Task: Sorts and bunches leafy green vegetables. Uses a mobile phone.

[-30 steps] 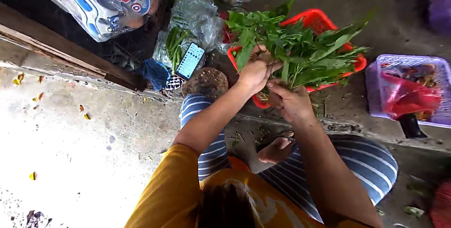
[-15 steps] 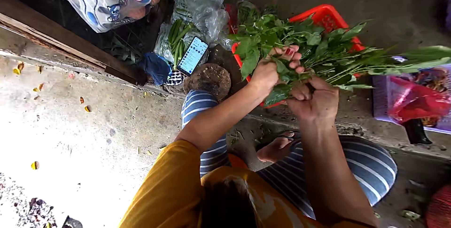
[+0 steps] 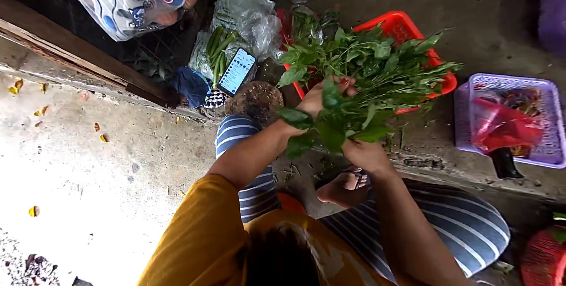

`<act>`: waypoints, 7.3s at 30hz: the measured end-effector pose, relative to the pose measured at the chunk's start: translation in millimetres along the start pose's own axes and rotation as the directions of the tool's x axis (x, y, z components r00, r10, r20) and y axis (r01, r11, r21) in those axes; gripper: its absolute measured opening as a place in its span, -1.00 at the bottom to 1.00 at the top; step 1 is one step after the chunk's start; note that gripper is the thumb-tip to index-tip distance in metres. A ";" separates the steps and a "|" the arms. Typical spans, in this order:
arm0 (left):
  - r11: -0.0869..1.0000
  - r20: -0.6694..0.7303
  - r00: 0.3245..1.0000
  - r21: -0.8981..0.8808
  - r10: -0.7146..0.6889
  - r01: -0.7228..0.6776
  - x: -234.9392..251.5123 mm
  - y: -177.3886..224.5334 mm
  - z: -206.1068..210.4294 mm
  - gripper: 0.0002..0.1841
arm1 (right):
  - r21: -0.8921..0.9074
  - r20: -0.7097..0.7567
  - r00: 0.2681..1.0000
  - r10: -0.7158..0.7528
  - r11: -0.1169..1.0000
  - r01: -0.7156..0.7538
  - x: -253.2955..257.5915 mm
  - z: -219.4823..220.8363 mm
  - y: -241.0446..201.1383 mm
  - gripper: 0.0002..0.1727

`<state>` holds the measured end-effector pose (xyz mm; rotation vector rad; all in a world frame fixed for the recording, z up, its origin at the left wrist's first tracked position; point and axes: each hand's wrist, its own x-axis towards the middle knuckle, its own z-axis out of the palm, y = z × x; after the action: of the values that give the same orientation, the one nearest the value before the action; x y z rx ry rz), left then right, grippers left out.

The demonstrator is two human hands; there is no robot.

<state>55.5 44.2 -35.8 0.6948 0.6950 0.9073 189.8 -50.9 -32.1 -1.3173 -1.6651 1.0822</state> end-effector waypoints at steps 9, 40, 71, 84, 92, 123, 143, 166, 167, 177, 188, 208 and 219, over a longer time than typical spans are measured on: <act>0.956 -0.014 1.000 -0.292 -0.022 0.017 -21.1 12.6 25.1 -0.77 | 0.780 -0.241 0.936 0.257 0.626 0.029 6.9 14.1 -9.0 -0.62; -0.013 0.090 0.994 0.996 -0.063 -0.091 -33.4 -7.6 31.9 -0.59 | 0.829 0.000 0.826 0.563 0.462 -0.314 32.4 -3.2 12.9 -0.63; -0.661 -0.135 0.933 0.739 -0.333 -0.128 82.9 -7.3 -43.6 -0.72 | 0.740 -0.489 0.807 0.330 0.647 0.184 -17.0 -102.6 7.6 -0.75; -0.506 0.749 0.622 0.637 0.228 -0.581 -36.0 72.3 17.1 -0.78 | 0.720 -0.322 0.874 0.365 0.694 -0.025 -12.3 -74.5 -6.0 -0.78; -0.298 0.750 0.610 0.661 0.255 -0.689 -37.0 -2.7 18.3 -0.77 | 0.802 0.048 0.860 0.508 0.493 -0.336 -6.2 -46.7 -17.0 -0.80; -0.250 -0.324 0.943 0.910 0.074 0.332 125.8 -5.3 -56.3 -0.53 | 0.845 -0.340 0.886 0.316 0.517 0.140 -35.3 -107.7 -5.4 -0.79; 0.018 -0.424 0.904 0.906 0.060 0.423 132.3 41.3 -79.1 -0.58 | 0.802 -0.343 0.870 0.354 0.593 0.074 -22.4 -98.7 -5.6 -0.76; 0.605 0.106 0.964 0.760 0.245 -0.237 24.1 137.0 14.1 -0.78 | 0.806 -0.420 0.798 0.432 0.582 0.109 -14.8 -95.0 -15.3 -0.75; 0.616 0.123 0.957 0.742 0.263 -0.265 18.1 124.7 15.8 -0.78 | 0.811 -0.429 0.784 0.448 0.573 0.117 -12.4 -91.6 -15.8 -0.76; 0.388 0.160 0.975 0.898 0.151 -0.208 -31.5 10.4 63.4 -0.74 | 0.814 -0.279 0.838 0.470 0.578 -0.053 4.2 -49.0 -12.2 -0.74; 0.399 0.133 0.956 0.887 0.263 -0.233 -9.2 71.7 19.2 -0.73 | 0.798 -0.309 0.840 0.447 0.602 -0.026 1.0 -60.5 6.9 -0.87; 0.271 -0.253 0.941 0.911 -0.226 0.310 106.7 53.4 -48.1 -0.65 | 0.774 -0.315 0.869 0.381 0.634 0.003 -12.4 -84.6 -2.9 -0.78; 0.605 -0.206 0.948 0.731 -0.244 0.315 76.9 66.2 -30.8 -0.76 | 0.757 -0.325 0.866 0.380 0.653 -0.003 -14.0 -83.8 -4.2 -0.82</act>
<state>35.4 147.1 -20.4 1.2565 1.2572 0.3067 267.7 -51.0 2.1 -1.0775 -0.5877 1.2582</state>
